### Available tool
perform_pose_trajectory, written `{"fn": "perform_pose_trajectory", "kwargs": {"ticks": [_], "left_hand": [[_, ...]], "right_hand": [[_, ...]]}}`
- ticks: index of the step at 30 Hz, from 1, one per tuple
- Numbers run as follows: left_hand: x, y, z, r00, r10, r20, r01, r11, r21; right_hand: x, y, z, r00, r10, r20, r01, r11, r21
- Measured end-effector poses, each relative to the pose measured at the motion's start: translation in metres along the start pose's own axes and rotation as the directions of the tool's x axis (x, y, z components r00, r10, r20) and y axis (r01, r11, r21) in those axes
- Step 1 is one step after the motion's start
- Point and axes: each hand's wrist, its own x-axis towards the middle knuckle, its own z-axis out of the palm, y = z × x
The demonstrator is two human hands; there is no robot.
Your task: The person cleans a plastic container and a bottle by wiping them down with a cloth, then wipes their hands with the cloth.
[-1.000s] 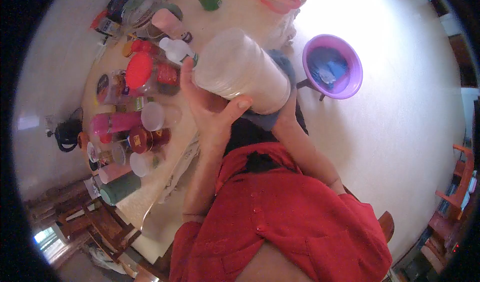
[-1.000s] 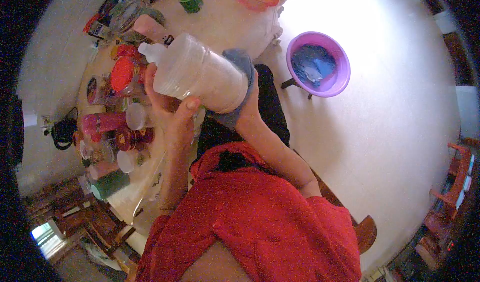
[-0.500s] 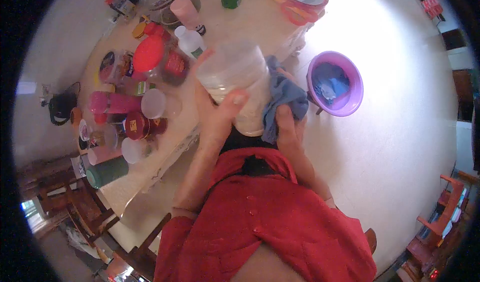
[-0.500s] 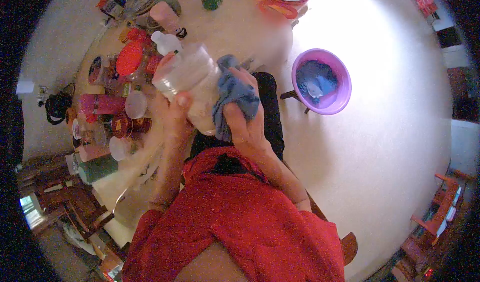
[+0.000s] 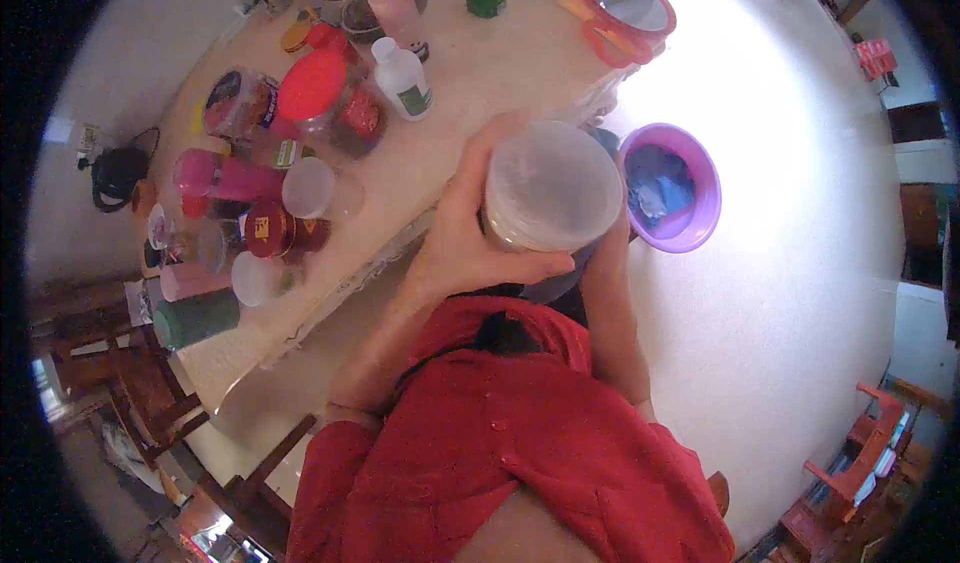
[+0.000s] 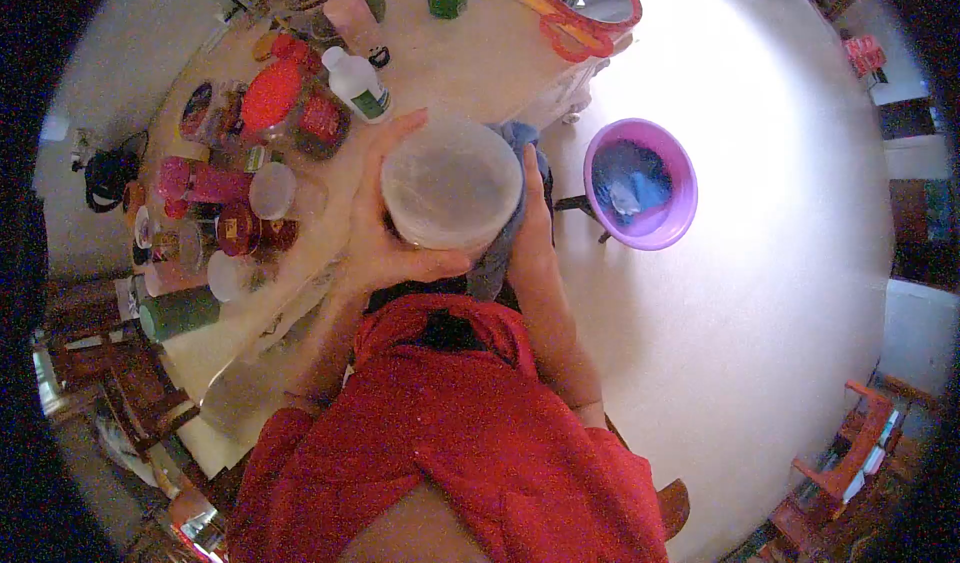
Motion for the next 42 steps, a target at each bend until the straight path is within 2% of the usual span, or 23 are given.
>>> {"fn": "perform_pose_trajectory", "kwargs": {"ticks": [1, 3, 4, 6, 7, 9, 13, 15, 17, 19, 21, 23, 25, 27, 28, 30, 31, 33, 35, 36, 39, 41, 42], "left_hand": [[0.001, 0.0, 0.0, 1.0, 0.0, -0.004, 0.0, 1.0, -0.002], [0.003, -0.001, 0.0, 0.996, -0.015, 0.087, -0.014, 0.947, 0.32], [0.002, -0.002, 0.001, 0.997, -0.013, 0.082, -0.014, 0.947, 0.32], [0.0, -0.002, 0.006, 0.982, 0.07, -0.178, -0.018, 0.961, 0.277], [0.0, 0.0, 0.007, 0.981, 0.071, -0.181, -0.019, 0.961, 0.277], [0.0, 0.007, 0.008, 0.998, 0.066, 0.02, -0.064, 0.762, 0.645], [-0.006, 0.006, 0.019, 0.991, -0.05, -0.122, 0.105, 0.864, 0.493], [-0.003, -0.002, 0.021, 0.952, -0.097, -0.289, 0.16, 0.966, 0.202], [-0.003, -0.012, 0.021, 0.943, -0.104, -0.316, 0.152, 0.979, 0.133], [0.0, -0.016, 0.021, 0.935, -0.115, -0.336, 0.145, 0.987, 0.067], [0.001, -0.014, 0.013, 0.967, -0.047, -0.249, 0.091, 0.982, 0.168], [0.001, -0.01, 0.009, 0.985, -0.07, -0.161, 0.09, 0.989, 0.121], [0.001, -0.01, 0.005, 0.994, -0.084, -0.069, 0.088, 0.993, 0.073], [0.001, -0.011, 0.0, 0.991, -0.08, 0.105, 0.07, 0.993, 0.098], [0.002, -0.01, -0.002, 0.991, -0.081, 0.108, 0.071, 0.993, 0.095], [0.006, -0.008, -0.007, 0.952, -0.143, 0.272, 0.115, 0.987, 0.115], [0.006, -0.01, -0.005, 0.951, -0.143, 0.273, 0.115, 0.986, 0.117], [0.003, -0.017, 0.001, 0.997, -0.063, 0.037, 0.061, 0.996, 0.068], [0.001, -0.018, 0.002, 0.997, -0.073, -0.038, 0.078, 0.987, 0.138], [0.0, -0.019, 0.002, 0.99, -0.078, -0.114, 0.1, 0.973, 0.207], [-0.006, -0.027, 0.01, 0.996, 0.016, -0.093, 0.01, 0.962, 0.272], [-0.006, -0.015, 0.021, 0.989, 0.015, -0.148, 0.025, 0.963, 0.268], [-0.004, -0.01, 0.024, 0.98, 0.013, -0.198, 0.04, 0.965, 0.258]], "right_hand": [[0.007, 0.006, -0.006, 0.998, 0.069, -0.002, -0.069, 0.995, 0.076], [0.016, 0.019, -0.015, 0.987, 0.158, -0.004, -0.154, 0.968, 0.197], [0.018, 0.023, -0.018, 0.984, 0.18, -0.007, -0.173, 0.957, 0.234], [0.019, 0.03, -0.022, 0.978, 0.206, -0.025, -0.191, 0.942, 0.276], [0.02, 0.031, -0.024, 0.978, 0.207, -0.039, -0.187, 0.937, 0.294], [0.017, 0.035, -0.025, 0.979, 0.183, -0.089, -0.15, 0.945, 0.29], [0.009, 0.03, -0.013, 0.985, 0.081, -0.155, -0.039, 0.967, 0.253], [0.001, 0.036, -0.017, 0.968, -0.222, -0.121, 0.171, 0.928, -0.33], [-0.006, 0.036, -0.015, 0.903, -0.428, -0.041, 0.258, 0.615, -0.745], [0.0, 0.034, -0.019, 0.93, -0.363, -0.058, 0.301, 0.842, -0.448], [0.004, 0.026, -0.014, 0.954, -0.283, -0.101, 0.234, 0.911, -0.339], [0.01, 0.023, -0.016, 0.969, -0.204, -0.14, 0.17, 0.96, -0.222], [0.019, 0.031, -0.033, 0.977, 0.181, -0.112, -0.181, 0.983, 0.004], [0.029, 0.067, -0.063, 0.986, -0.068, 0.153, 0.135, 0.861, -0.489], [0.038, 0.069, -0.062, 0.948, 0.25, 0.195, -0.258, 0.966, 0.015], [0.051, 0.094, -0.075, 0.798, 0.462, 0.388, -0.602, 0.649, 0.465], [0.056, 0.129, -0.098, 0.858, 0.406, 0.314, -0.502, 0.791, 0.35], [0.05, 0.126, -0.092, 0.91, 0.33, 0.251, -0.385, 0.898, 0.214], [0.022, 0.049, -0.032, 0.977, 0.213, -0.01, -0.207, 0.96, 0.188], [0.019, 0.045, -0.028, 0.977, 0.211, -0.013, -0.205, 0.96, 0.189], [0.015, 0.037, -0.022, 0.989, 0.144, 0.019, -0.142, 0.934, 0.328], [0.013, 0.034, -0.02, 0.993, 0.093, -0.074, -0.085, 0.992, 0.097], [0.009, 0.04, -0.024, 0.993, 0.093, -0.073, -0.086, 0.992, 0.096]]}}
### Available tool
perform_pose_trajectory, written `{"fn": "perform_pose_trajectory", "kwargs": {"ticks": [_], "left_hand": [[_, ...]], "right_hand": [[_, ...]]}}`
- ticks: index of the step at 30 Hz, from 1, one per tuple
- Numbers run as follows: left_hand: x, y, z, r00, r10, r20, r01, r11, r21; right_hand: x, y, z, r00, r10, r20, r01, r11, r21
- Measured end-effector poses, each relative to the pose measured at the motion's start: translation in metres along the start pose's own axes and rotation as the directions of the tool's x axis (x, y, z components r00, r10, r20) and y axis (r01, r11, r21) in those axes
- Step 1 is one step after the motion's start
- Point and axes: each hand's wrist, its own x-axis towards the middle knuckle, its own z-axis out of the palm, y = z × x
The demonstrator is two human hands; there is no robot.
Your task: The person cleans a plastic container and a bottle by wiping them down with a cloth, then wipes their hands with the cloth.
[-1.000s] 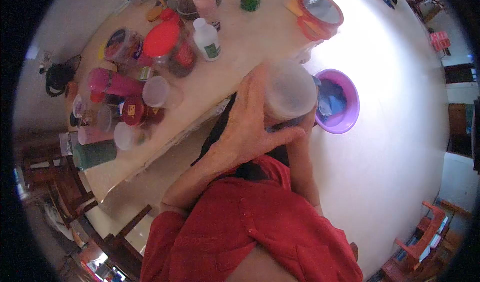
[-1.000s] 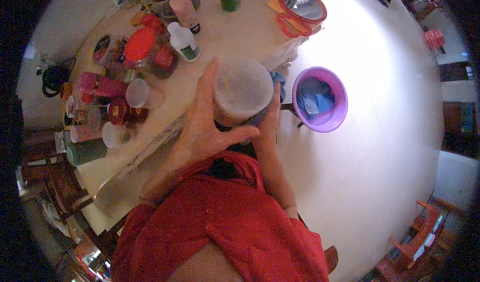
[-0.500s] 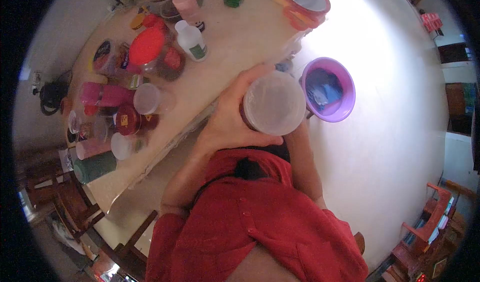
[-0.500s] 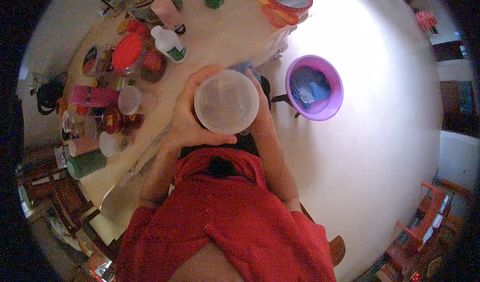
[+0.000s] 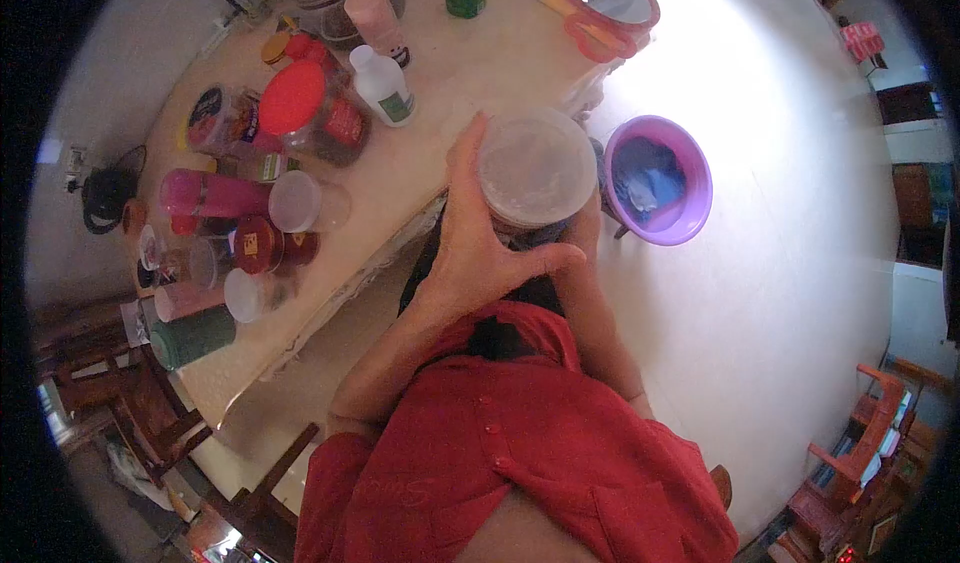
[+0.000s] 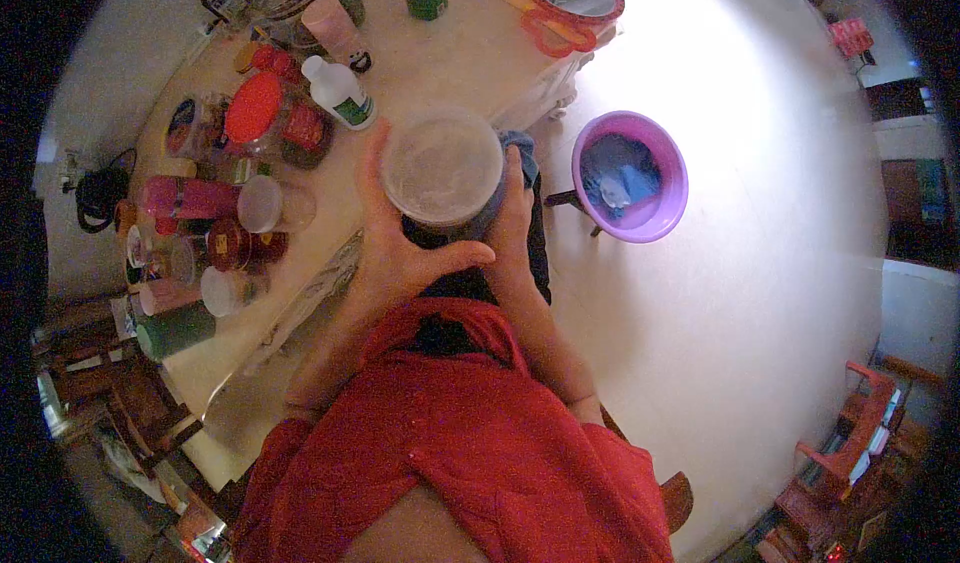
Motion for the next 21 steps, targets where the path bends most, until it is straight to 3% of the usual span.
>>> {"fn": "perform_pose_trajectory", "kwargs": {"ticks": [1, 3, 6, 7, 9, 10, 11, 12, 15, 16, 18, 21], "left_hand": [[0.0, -0.004, 0.002, 1.0, 0.0, 0.0, 0.0, 1.0, -0.001], [0.002, -0.015, 0.006, 0.992, -0.039, -0.117, 0.019, 0.986, -0.163], [0.008, -0.012, -0.004, 1.0, -0.016, -0.012, 0.014, 0.988, -0.152], [0.01, -0.013, -0.007, 1.0, -0.015, -0.01, 0.013, 0.988, -0.152], [0.01, -0.013, -0.012, 0.99, -0.075, 0.122, 0.112, 0.938, -0.327], [0.01, -0.012, -0.014, 0.989, -0.075, 0.125, 0.112, 0.938, -0.327], [0.011, -0.011, -0.016, 0.986, -0.033, 0.162, 0.084, 0.944, -0.319], [0.011, -0.011, -0.017, 0.98, 0.008, 0.199, 0.056, 0.949, -0.311], [0.011, -0.013, -0.016, 0.984, 0.024, 0.175, 0.02, 0.969, -0.246], [0.01, -0.014, -0.014, 0.984, 0.024, 0.175, 0.02, 0.969, -0.245], [0.009, -0.017, -0.009, 0.981, -0.181, 0.064, 0.188, 0.847, -0.498], [0.006, -0.014, -0.003, 0.981, -0.192, -0.012, 0.155, 0.829, -0.538]], "right_hand": [[-0.004, 0.009, -0.006, 0.966, -0.256, 0.028, 0.238, 0.847, -0.476], [-0.009, 0.018, -0.014, 0.877, -0.45, 0.169, 0.38, 0.435, -0.816], [-0.007, 0.021, -0.018, 0.834, -0.55, 0.037, 0.363, 0.498, -0.787], [-0.001, 0.019, -0.022, 0.873, -0.483, 0.062, 0.383, 0.602, -0.701], [0.005, 0.011, -0.023, 0.905, -0.416, 0.089, 0.382, 0.7, -0.603], [0.001, -0.013, -0.003, 0.986, -0.163, 0.044, 0.168, 0.914, -0.369], [0.002, -0.026, 0.008, 0.992, 0.103, 0.076, -0.095, 0.99, -0.103], [0.009, -0.023, 0.006, 0.992, 0.102, 0.076, -0.094, 0.99, -0.103], [0.033, 0.001, -0.011, 0.881, 0.428, 0.2, -0.472, 0.814, 0.337], [0.034, 0.007, -0.015, 0.881, 0.428, 0.201, -0.472, 0.814, 0.337], [0.033, 0.022, -0.02, 0.966, 0.157, 0.205, -0.229, 0.888, 0.399], [0.03, 0.041, -0.026, 0.974, 0.015, 0.226, -0.13, 0.856, 0.5]]}}
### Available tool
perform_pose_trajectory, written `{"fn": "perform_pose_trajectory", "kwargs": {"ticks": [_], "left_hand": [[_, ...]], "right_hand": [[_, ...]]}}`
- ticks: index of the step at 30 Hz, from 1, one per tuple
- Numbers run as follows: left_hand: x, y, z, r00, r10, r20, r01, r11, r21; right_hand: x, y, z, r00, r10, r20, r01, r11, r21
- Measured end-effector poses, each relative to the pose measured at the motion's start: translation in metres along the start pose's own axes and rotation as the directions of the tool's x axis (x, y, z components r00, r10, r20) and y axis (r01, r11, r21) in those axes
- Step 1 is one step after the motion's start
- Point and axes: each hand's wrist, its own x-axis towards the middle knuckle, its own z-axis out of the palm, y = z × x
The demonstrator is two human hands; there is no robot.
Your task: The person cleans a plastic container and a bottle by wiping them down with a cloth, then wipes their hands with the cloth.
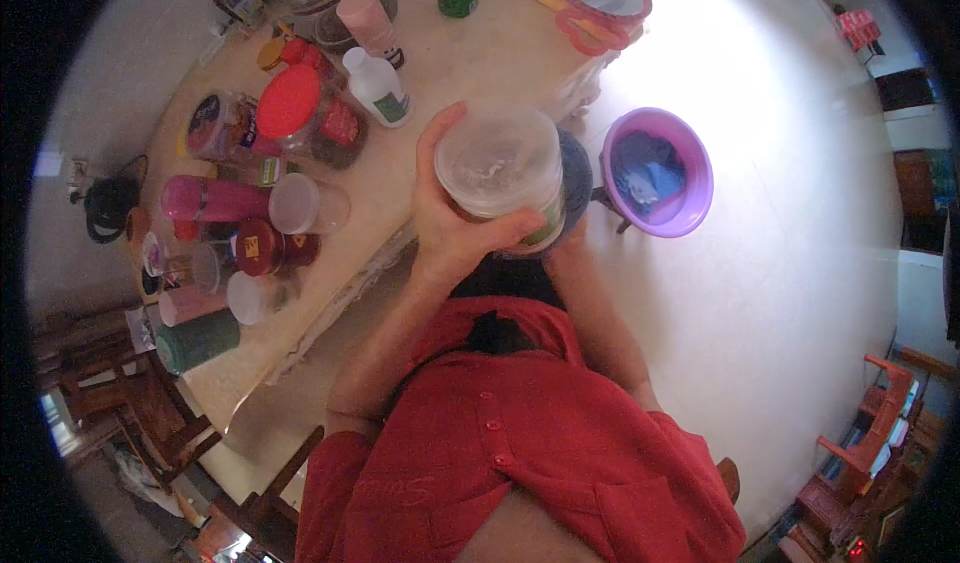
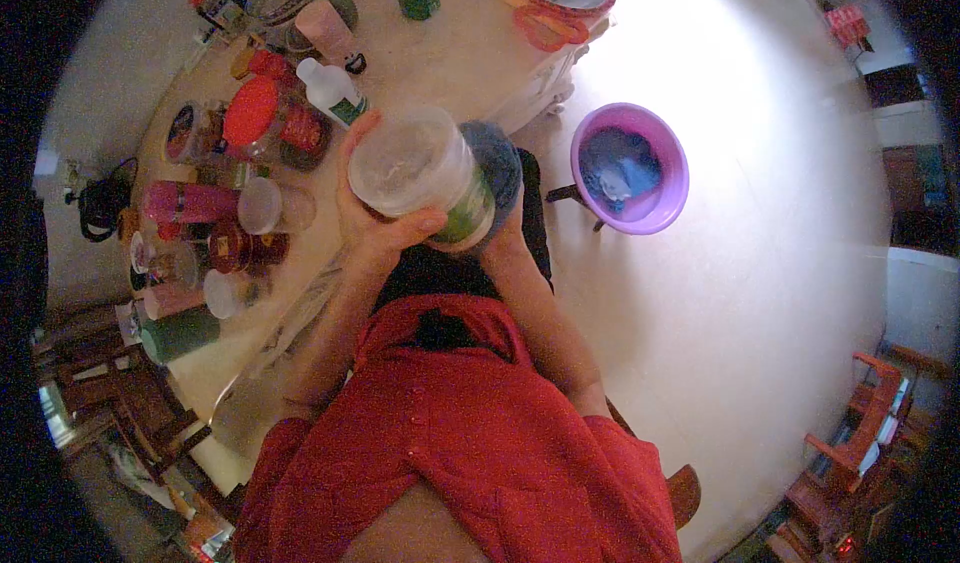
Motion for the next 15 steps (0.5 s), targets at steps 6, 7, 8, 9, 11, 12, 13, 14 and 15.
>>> {"fn": "perform_pose_trajectory", "kwargs": {"ticks": [6, 7, 8, 9, 11, 12, 13, 14, 15], "left_hand": [[-0.009, -0.023, 0.017, 0.975, 0.182, -0.125, -0.171, 0.981, 0.094], [-0.01, -0.025, 0.016, 0.975, 0.183, -0.126, -0.172, 0.981, 0.094], [-0.011, -0.027, 0.016, 0.977, 0.179, -0.119, -0.163, 0.977, 0.135], [-0.012, -0.028, 0.016, 0.979, 0.172, -0.114, -0.151, 0.973, 0.175], [-0.01, -0.03, 0.014, 0.972, 0.197, -0.126, -0.166, 0.961, 0.22], [-0.008, -0.031, 0.014, 0.965, 0.223, -0.136, -0.181, 0.947, 0.267], [-0.006, -0.032, 0.014, 0.965, 0.224, -0.138, -0.182, 0.946, 0.267], [-0.003, -0.033, 0.013, 0.961, 0.223, -0.16, -0.173, 0.945, 0.278], [-0.002, -0.032, 0.013, 0.958, 0.223, -0.182, -0.165, 0.943, 0.289]], "right_hand": [[-0.009, 0.005, -0.002, 0.999, 0.04, -0.021, -0.036, 0.988, 0.152], [-0.011, 0.005, 0.001, 0.999, 0.041, -0.02, -0.037, 0.988, 0.151], [-0.013, 0.005, 0.004, 0.99, -0.121, 0.067, 0.137, 0.923, -0.36], [-0.014, 0.004, 0.008, 0.975, -0.167, 0.144, 0.22, 0.783, -0.582], [-0.015, 0.0, 0.019, 0.943, -0.211, 0.257, 0.327, 0.46, -0.825], [-0.017, 0.0, 0.024, 0.939, -0.206, 0.275, 0.337, 0.394, -0.855], [-0.018, -0.001, 0.028, 0.934, -0.202, 0.293, 0.347, 0.327, -0.879], [-0.021, 0.003, 0.033, 0.976, -0.157, 0.149, 0.215, 0.782, -0.585], [-0.024, 0.003, 0.036, 0.99, -0.096, 0.1, 0.125, 0.925, -0.358]]}}
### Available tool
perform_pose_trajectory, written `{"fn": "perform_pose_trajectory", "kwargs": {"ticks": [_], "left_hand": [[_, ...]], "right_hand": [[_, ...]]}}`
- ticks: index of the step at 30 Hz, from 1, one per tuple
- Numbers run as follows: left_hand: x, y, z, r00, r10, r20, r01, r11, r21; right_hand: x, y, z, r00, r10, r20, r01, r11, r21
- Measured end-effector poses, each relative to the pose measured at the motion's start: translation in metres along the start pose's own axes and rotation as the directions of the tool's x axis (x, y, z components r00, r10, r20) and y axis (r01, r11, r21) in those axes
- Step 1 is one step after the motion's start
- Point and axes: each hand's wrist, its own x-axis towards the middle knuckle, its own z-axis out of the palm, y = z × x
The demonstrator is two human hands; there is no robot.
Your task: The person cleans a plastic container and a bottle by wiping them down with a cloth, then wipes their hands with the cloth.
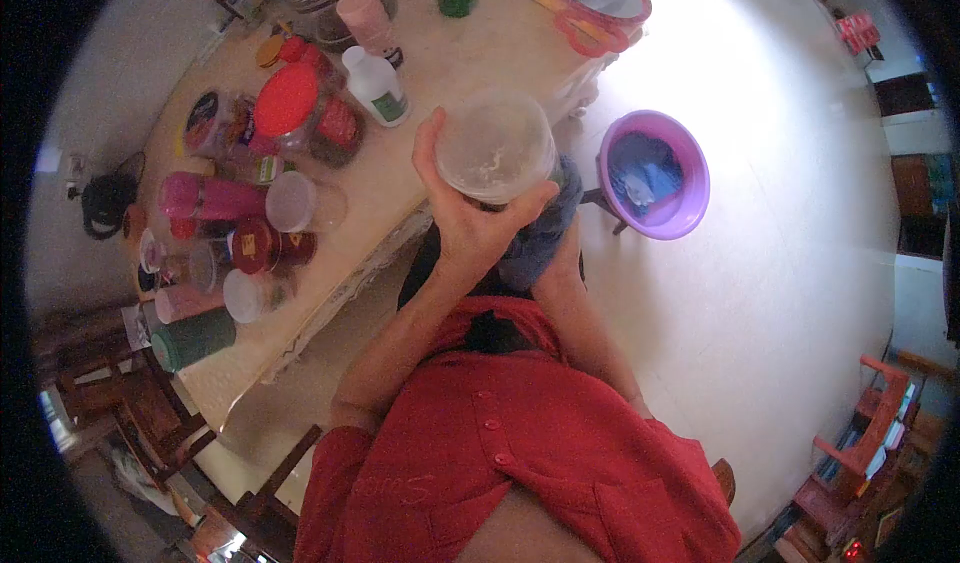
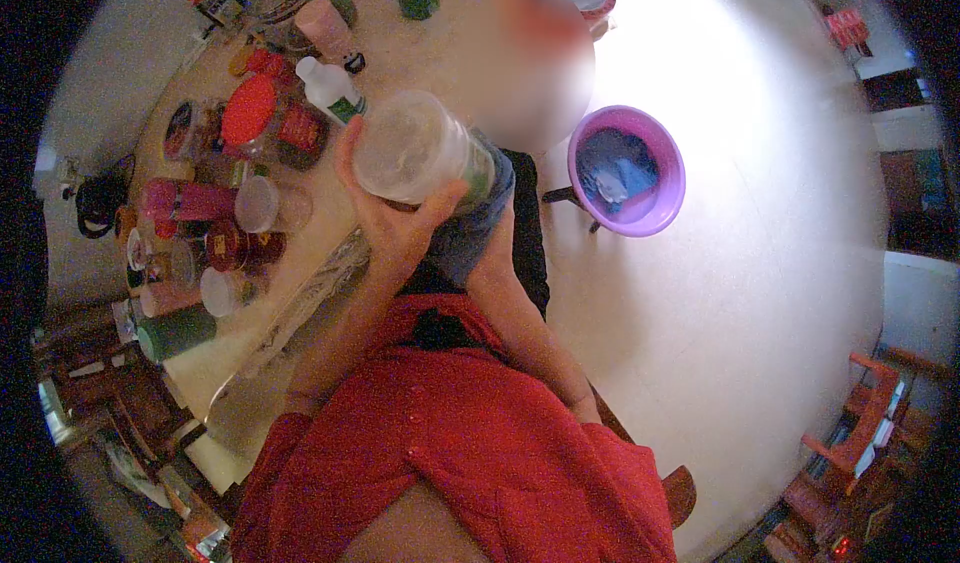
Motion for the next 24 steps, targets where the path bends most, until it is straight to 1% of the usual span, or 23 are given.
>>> {"fn": "perform_pose_trajectory", "kwargs": {"ticks": [1, 3, 4, 6, 7, 8, 9, 10, 12, 13, 14, 15, 16, 17, 19, 20, 21, 22, 23, 24], "left_hand": [[0.001, 0.003, 0.001, 1.0, 0.002, -0.005, -0.002, 1.0, 0.002], [0.005, 0.011, 0.004, 0.995, -0.092, -0.036, 0.092, 0.996, 0.009], [0.005, 0.008, 0.001, 0.995, -0.09, -0.04, 0.09, 0.996, 0.009], [0.006, -0.005, -0.005, 0.997, 0.076, 0.007, -0.075, 0.966, 0.249], [0.006, -0.009, -0.008, 0.997, 0.077, 0.001, -0.075, 0.966, 0.248], [0.006, -0.011, -0.011, 0.996, 0.062, 0.058, -0.074, 0.968, 0.238], [0.006, -0.012, -0.012, 0.992, 0.048, 0.119, -0.074, 0.971, 0.227], [0.005, -0.011, -0.013, 0.992, 0.045, 0.117, -0.071, 0.971, 0.227], [0.003, -0.004, -0.015, 0.956, -0.07, 0.283, 0.012, 0.979, 0.203], [0.004, -0.001, -0.015, 0.958, -0.071, 0.279, 0.013, 0.979, 0.204], [0.005, 0.004, -0.013, 0.947, -0.123, 0.297, 0.066, 0.978, 0.197], [0.006, 0.005, -0.012, 0.933, -0.174, 0.316, 0.118, 0.975, 0.189], [0.007, 0.004, -0.013, 0.934, -0.172, 0.314, 0.117, 0.976, 0.186], [0.008, 0.003, -0.015, 0.928, -0.171, 0.331, 0.106, 0.973, 0.207], [0.009, 0.001, -0.019, 0.924, -0.173, 0.341, 0.097, 0.969, 0.228], [0.009, 0.001, -0.02, 0.912, -0.214, 0.351, 0.115, 0.952, 0.282], [0.008, 0.001, -0.021, 0.898, -0.255, 0.36, 0.13, 0.933, 0.335], [0.009, 0.003, -0.021, 0.898, -0.254, 0.36, 0.13, 0.933, 0.335], [0.011, 0.005, -0.021, 0.906, -0.194, 0.376, 0.019, 0.906, 0.422], [0.012, 0.007, -0.021, 0.908, -0.135, 0.396, -0.091, 0.86, 0.502]], "right_hand": [[-0.002, -0.001, 0.004, 0.997, 0.077, -0.024, -0.067, 0.96, 0.272], [-0.004, -0.004, 0.008, 0.985, 0.096, -0.143, -0.042, 0.938, 0.345], [-0.005, -0.003, 0.007, 0.985, 0.098, -0.139, -0.045, 0.938, 0.344], [-0.007, -0.002, 0.005, 0.904, 0.132, -0.406, -0.095, 0.99, 0.108], [-0.005, -0.004, 0.005, 0.906, 0.134, -0.402, -0.099, 0.989, 0.105], [-0.004, -0.008, 0.006, 0.922, -0.018, -0.386, -0.041, 0.989, -0.144], [-0.003, -0.013, 0.007, 0.928, -0.164, -0.333, 0.027, 0.924, -0.381], [0.001, -0.018, 0.007, 0.928, -0.162, -0.334, 0.024, 0.924, -0.381], [0.011, -0.029, 0.004, 0.923, -0.22, -0.315, 0.114, 0.94, -0.321], [0.014, -0.031, -0.003, 0.925, -0.216, -0.314, 0.111, 0.94, -0.321], [0.016, -0.032, -0.013, 0.918, -0.195, -0.345, 0.057, 0.926, -0.372], [0.016, -0.04, 0.002, 0.916, -0.142, -0.375, 0.028, 0.956, -0.292], [0.015, -0.048, 0.017, 0.91, -0.088, -0.405, 0.001, 0.978, -0.208], [0.012, -0.052, 0.021, 0.91, -0.087, -0.404, 0.0, 0.978, -0.211], [0.008, -0.055, 0.024, 0.91, -0.134, -0.392, -0.02, 0.931, -0.366], [0.005, -0.055, 0.023, 0.912, -0.13, -0.39, -0.024, 0.93, -0.367], [0.003, -0.054, 0.019, 0.945, -0.26, -0.197, 0.079, 0.768, -0.636], [0.001, -0.054, 0.018, 0.945, -0.327, 0.029, 0.208, 0.528, -0.823], [0.0, -0.054, 0.019, 0.944, -0.329, 0.03, 0.21, 0.528, -0.823], [-0.001, -0.055, 0.021, 0.921, -0.345, 0.181, 0.298, 0.322, -0.899]]}}
